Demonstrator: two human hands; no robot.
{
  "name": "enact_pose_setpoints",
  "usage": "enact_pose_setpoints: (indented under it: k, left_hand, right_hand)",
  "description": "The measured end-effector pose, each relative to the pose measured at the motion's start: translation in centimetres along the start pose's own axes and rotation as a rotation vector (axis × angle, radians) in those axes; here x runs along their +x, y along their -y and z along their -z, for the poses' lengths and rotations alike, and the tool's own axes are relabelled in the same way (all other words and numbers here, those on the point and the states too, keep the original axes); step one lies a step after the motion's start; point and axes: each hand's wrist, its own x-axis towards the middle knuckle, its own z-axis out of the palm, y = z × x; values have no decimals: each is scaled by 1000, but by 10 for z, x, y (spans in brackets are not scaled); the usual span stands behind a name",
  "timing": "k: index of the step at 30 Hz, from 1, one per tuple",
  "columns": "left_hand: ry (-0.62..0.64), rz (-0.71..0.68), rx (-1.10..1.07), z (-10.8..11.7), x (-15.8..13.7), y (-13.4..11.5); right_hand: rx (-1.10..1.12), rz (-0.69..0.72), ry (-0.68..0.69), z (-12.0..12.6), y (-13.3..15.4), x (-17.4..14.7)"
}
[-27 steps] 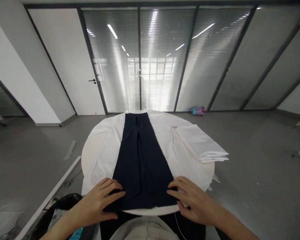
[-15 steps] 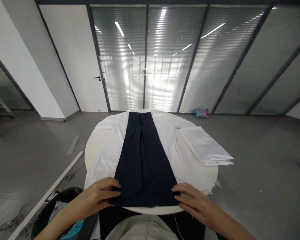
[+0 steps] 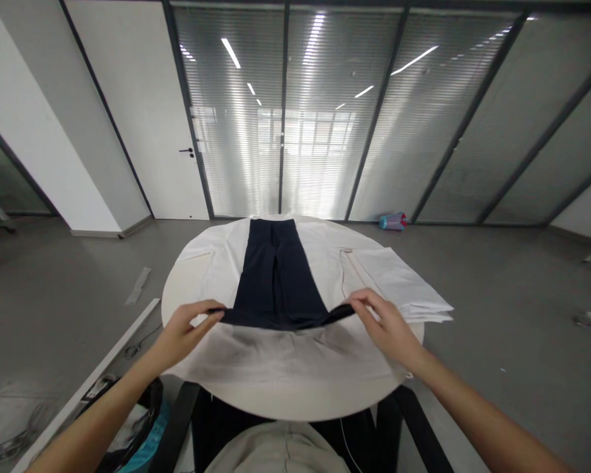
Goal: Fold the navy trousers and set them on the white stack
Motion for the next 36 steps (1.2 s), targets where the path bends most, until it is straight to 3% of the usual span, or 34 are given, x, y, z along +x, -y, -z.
enact_pose_setpoints:
  k: [2,4,7,10,12,17,24,28,31,36]
  left_hand:
    - [-51,53,-60,2,33,5]
    - [-42,115,-148,1,68,16]
    - [-3,259,-299,-12,114,43]
    - [32,477,-406,-33,141,72]
    - [58,584,-417,-46,148,87]
    - [128,598,-453,-57,144,103]
    - [134,543,-419,-41,118,112]
    - [233,506,-449,-35,99,113]
    - [228,487,-493,-36,93,110]
    - [60,415,-562,-51,94,111]
  right_hand:
    - [23,-59,-37,-2,-6,41]
    - [90,-126,13,-9,-19,84]
    - [187,-395,105,-32,-45,134]
    - [184,-649,114,-62,-72,155]
    - [160,-688,105,-79,-84,154]
    - [202,-634,126,-95,-99,133]
    - [155,-579,148,-95,-117,109]
    - [128,-567,177,-96,-122,97]
    - [90,-452,134,-100,-122,95]
    - [31,-181,-57,-111,-120,102]
